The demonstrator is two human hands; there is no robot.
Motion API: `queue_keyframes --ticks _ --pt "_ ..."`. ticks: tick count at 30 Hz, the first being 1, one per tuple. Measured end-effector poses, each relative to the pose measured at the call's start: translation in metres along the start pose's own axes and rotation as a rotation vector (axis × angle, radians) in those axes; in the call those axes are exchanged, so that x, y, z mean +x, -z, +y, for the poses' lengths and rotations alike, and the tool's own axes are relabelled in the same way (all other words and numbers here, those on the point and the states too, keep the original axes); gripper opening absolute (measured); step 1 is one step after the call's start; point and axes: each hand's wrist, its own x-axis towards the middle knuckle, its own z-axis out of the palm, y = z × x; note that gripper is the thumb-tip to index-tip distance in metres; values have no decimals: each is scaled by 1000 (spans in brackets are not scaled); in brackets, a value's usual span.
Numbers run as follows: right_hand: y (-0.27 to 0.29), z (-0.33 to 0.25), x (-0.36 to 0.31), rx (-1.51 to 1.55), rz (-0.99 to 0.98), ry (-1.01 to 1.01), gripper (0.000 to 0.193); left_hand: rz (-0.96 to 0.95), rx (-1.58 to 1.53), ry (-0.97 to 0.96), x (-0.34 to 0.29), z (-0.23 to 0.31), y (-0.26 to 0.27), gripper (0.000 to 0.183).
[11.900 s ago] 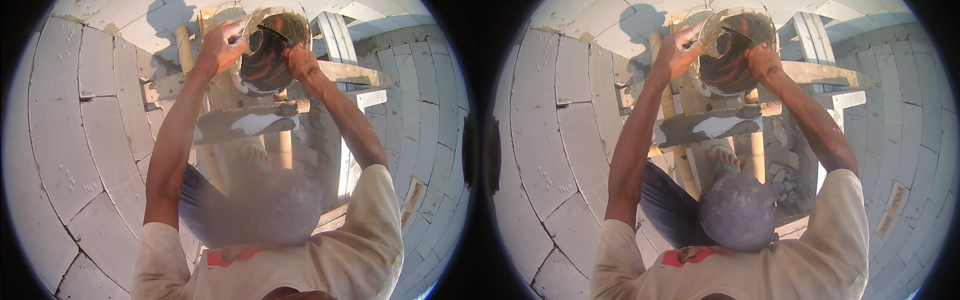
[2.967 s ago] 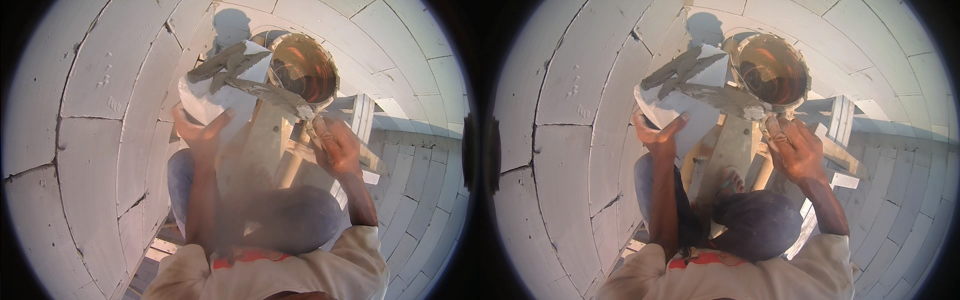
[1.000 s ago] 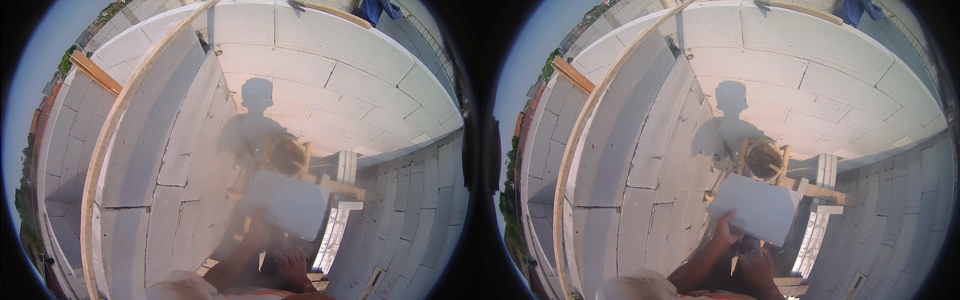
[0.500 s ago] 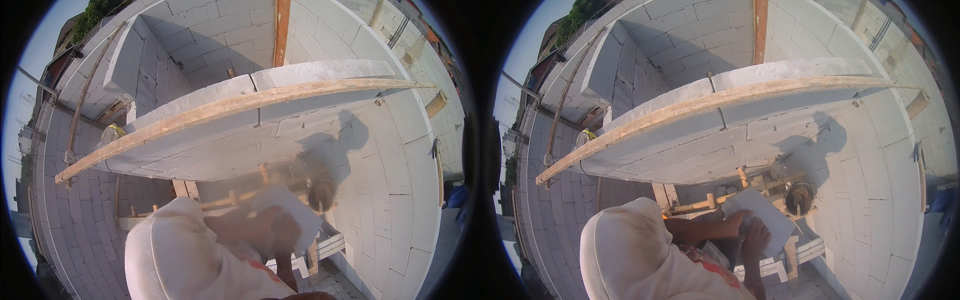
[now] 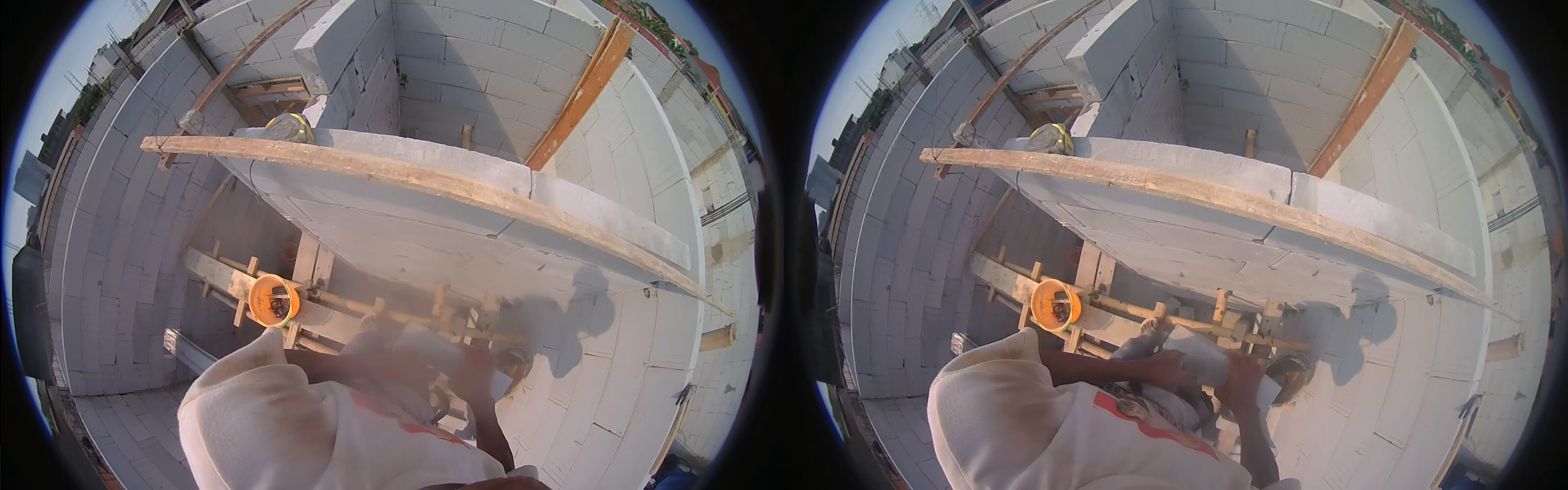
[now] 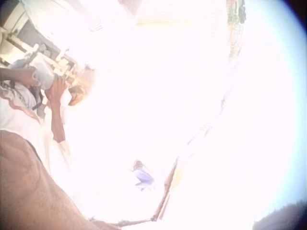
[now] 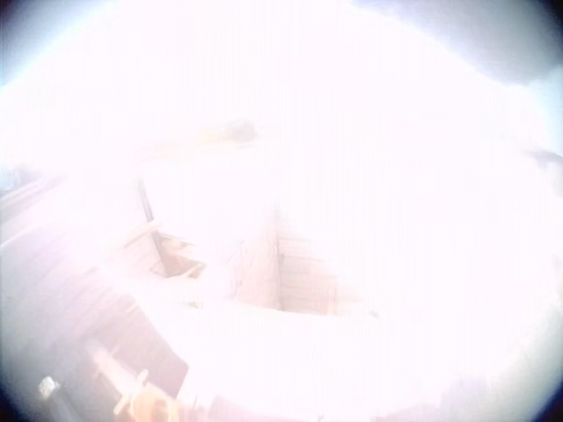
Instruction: The person scoops mortar from a bucket using a trowel and spreads it onto a white rectangular tile. They place the mortar-coated tile onto a wooden plank on a scaffolding structure and tap it into position with a hammer. The person repeats this process, measuring the area with a tape measure and applying mortar to multiple tiles.
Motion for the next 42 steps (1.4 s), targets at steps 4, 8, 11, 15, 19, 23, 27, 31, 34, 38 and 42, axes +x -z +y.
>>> queue_keyframes --ticks 4,8,11,15,19,23,27,31,34,38,42 --pt "29 -12 13 70 5 39 73 198 1006 -655 -18 43 21 100" --pt "66 -40 32 80 13 104 75 51 1087 -637 -17 75 34 106" --pt "98 -64 39 92 40 73 81 146 1428 -730 -19 92 61 103" --pt "149 -101 53 194 -60 40 84 -30 1358 -664 -39 134 96 95" --pt "203 -141 56 357 -39 193 81 -137 1364 -591 -105 189 119 85" --pt "263 -180 57 434 -68 283 80 -117 1398 -394 -187 259 126 83" --pt "346 -217 66 479 -23 516 80 11 1544 -351 -266 334 128 70" --pt "435 -254 82 362 205 719 80 314 1602 -381 -329 379 127 66" --pt "475 -281 100 338 361 793 82 419 1654 -606 -361 372 131 66" --pt "515 -307 133 68 467 761 84 699 1676 -961 -382 348 138 67" --pt "540 -322 166 -101 537 736 86 985 1600 -1271 -389 334 152 67"
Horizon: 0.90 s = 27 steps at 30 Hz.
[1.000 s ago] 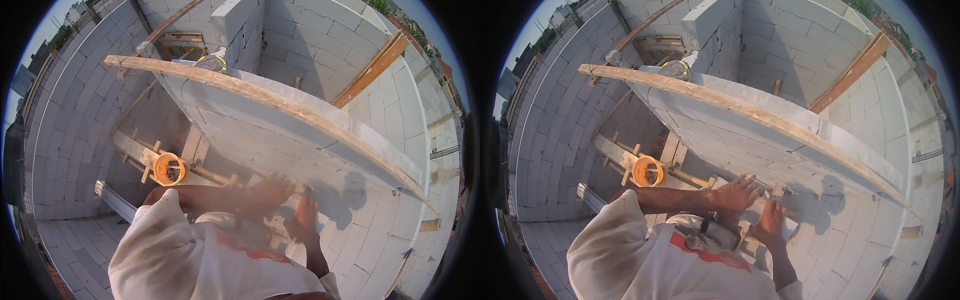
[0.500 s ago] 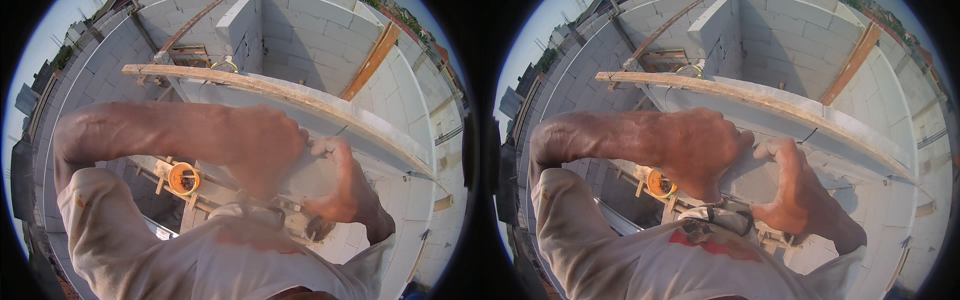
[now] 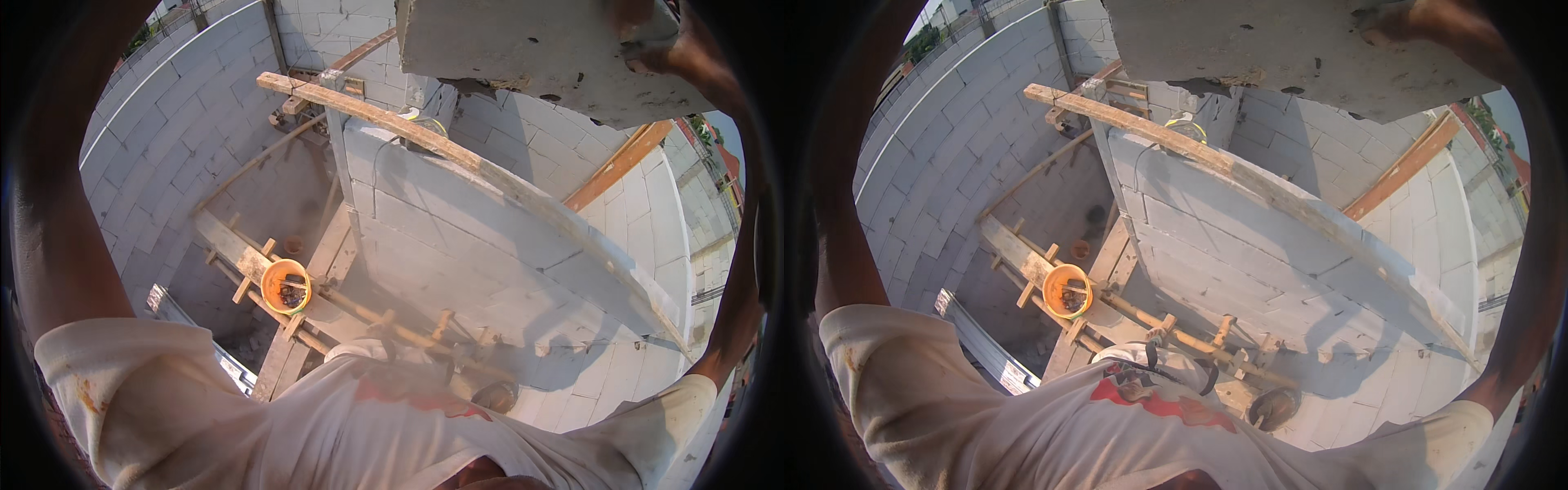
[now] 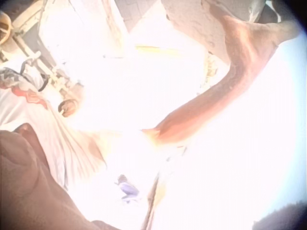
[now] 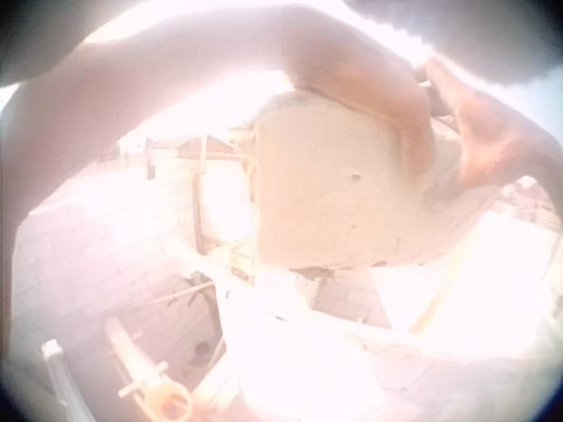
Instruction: The person scoops mortar from a bucket using a trowel and spreads it onto a white rectangular tile. They place the mortar-coated tile onto a wooden plank on a scaffolding structure and tap it into position with a hammer. The person repeats this process, measuring the area with a tape measure and applying mortar to multiple tiles.
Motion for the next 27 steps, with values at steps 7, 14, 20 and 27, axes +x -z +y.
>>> queue_keyframes --ticks 7,14,20,27 --pt "-18 40 83 -206 -55 62 89 482 65 182 -31 -33 3 69" --pt "-87 103 156 -402 -202 351 100 692 -76 870 -207 -59 -3 70" --pt "-171 154 224 -519 -283 621 113 549 -408 1763 -466 -19 -92 54" --pt "-254 146 269 -453 -176 601 102 -21 -459 2478 -732 181 -204 43"
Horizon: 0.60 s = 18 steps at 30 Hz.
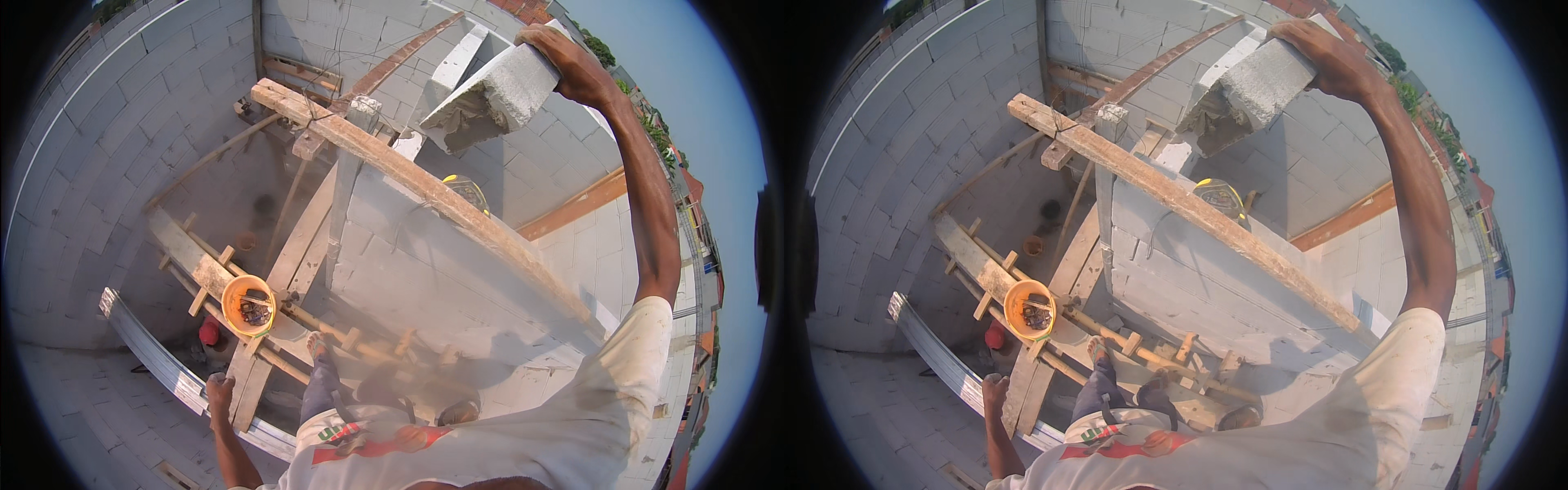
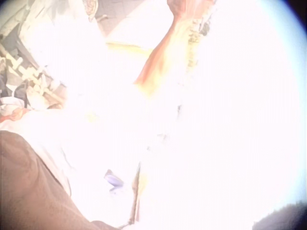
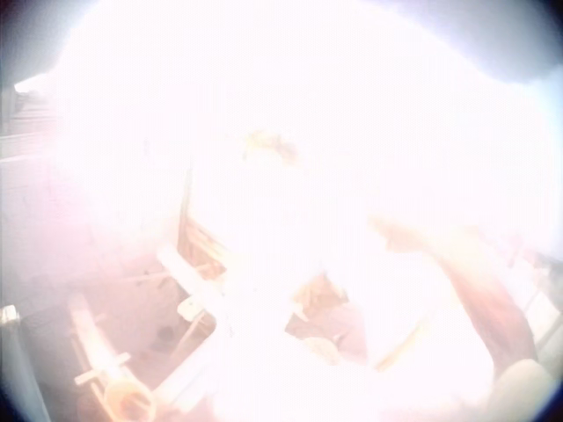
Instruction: The person scoops mortar from a bucket using a trowel and spreads it onto a white rectangular tile. They place the mortar-coated tile onto a wooden plank on a scaffolding structure and tap it into position with a hammer. The person repeats this process, measuring the area with a tape measure and applying mortar to multiple tiles.
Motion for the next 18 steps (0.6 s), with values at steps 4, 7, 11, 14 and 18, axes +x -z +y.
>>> queue_keyframes --ticks 4,7,11,14,18 --pt "-13 -7 26 30 21 129 97 -370 202 90 -27 -126 -7 33" --pt "-21 -15 44 48 43 154 90 -300 -5 530 -67 -156 -16 33" --pt "-26 -26 59 71 54 166 78 -305 -101 556 -93 -148 -16 40" --pt "-31 -35 68 94 26 168 77 -264 -241 534 -94 -137 -20 41" --pt "-43 -45 80 161 -53 153 78 -219 -270 521 -78 -130 -29 39"
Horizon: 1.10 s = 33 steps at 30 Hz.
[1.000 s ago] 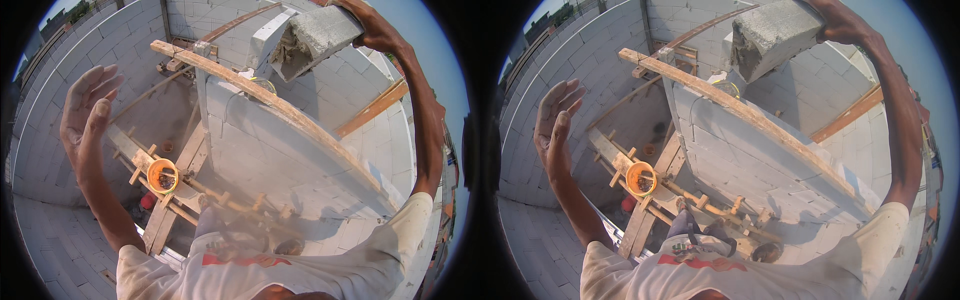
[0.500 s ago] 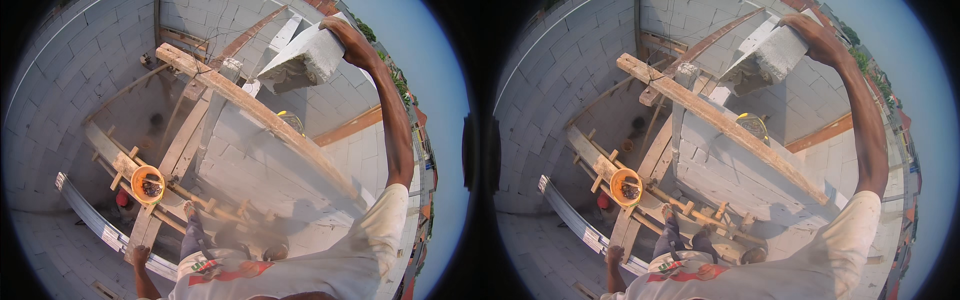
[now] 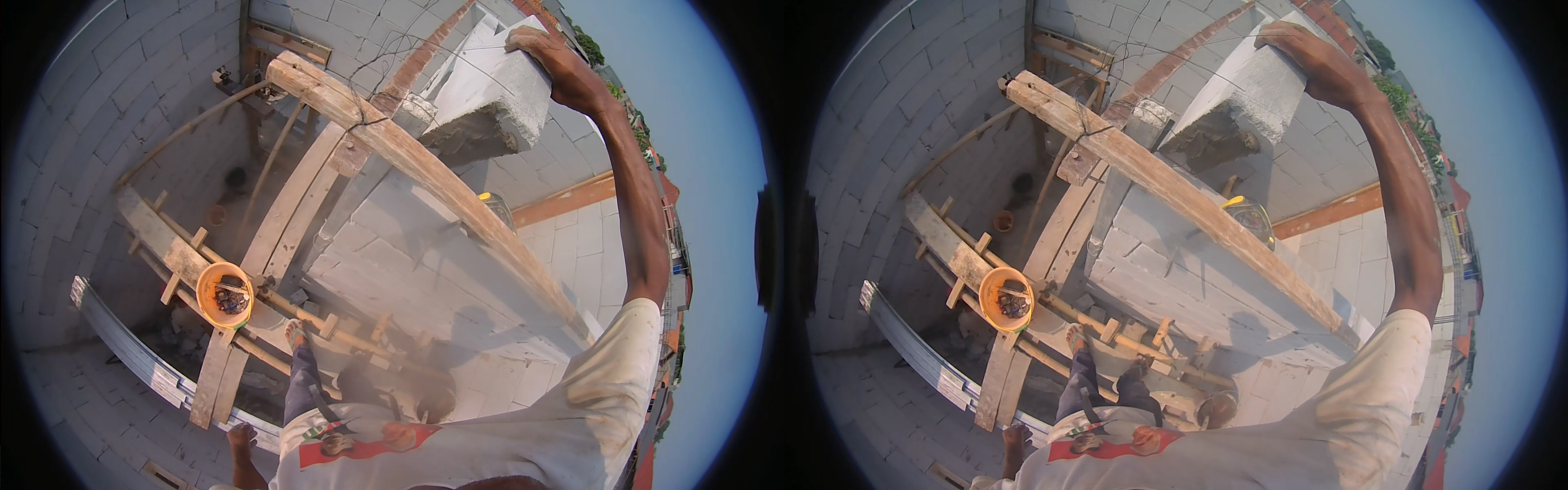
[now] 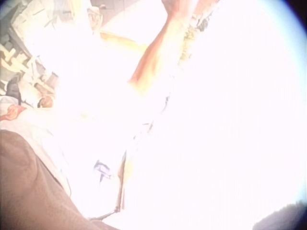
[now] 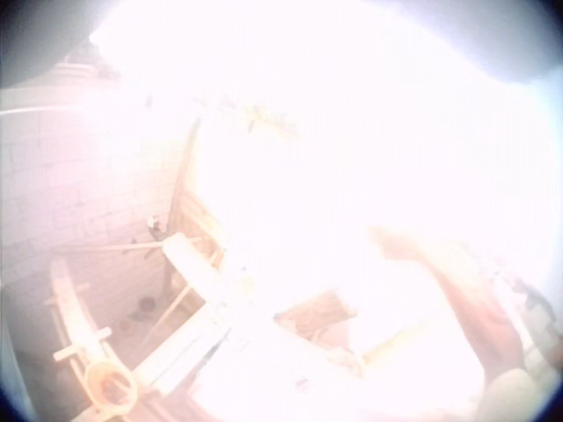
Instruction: The person scoops mortar from a bucket using a trowel and spreads it onto a white rectangular tile. They place the mortar-coated tile onto a wooden plank on a scaffolding structure and tap it into position with a hammer. The person repeats this process, measuring the area with a tape measure and applying mortar to multiple tiles.
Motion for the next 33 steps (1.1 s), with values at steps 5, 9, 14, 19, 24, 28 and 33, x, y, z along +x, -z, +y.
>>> queue_keyframes --ticks 5,9,14,19,24,28,33 --pt "-12 -4 11 6 -59 -9 81 19 -65 -17 12 11 1 32" --pt "-21 -6 15 25 -91 -11 81 23 -46 16 14 12 5 28" --pt "-28 -6 18 42 -82 25 80 26 -62 53 16 8 4 27" --pt "-25 -7 19 65 -126 7 82 7 -45 34 21 7 2 33" --pt "-20 -7 24 48 -181 -46 82 30 -9 6 24 11 -2 33" --pt "-21 -2 28 46 -178 -62 80 77 -52 -3 21 13 0 29" --pt "-24 7 25 79 -148 -119 80 54 -43 10 16 8 6 29"
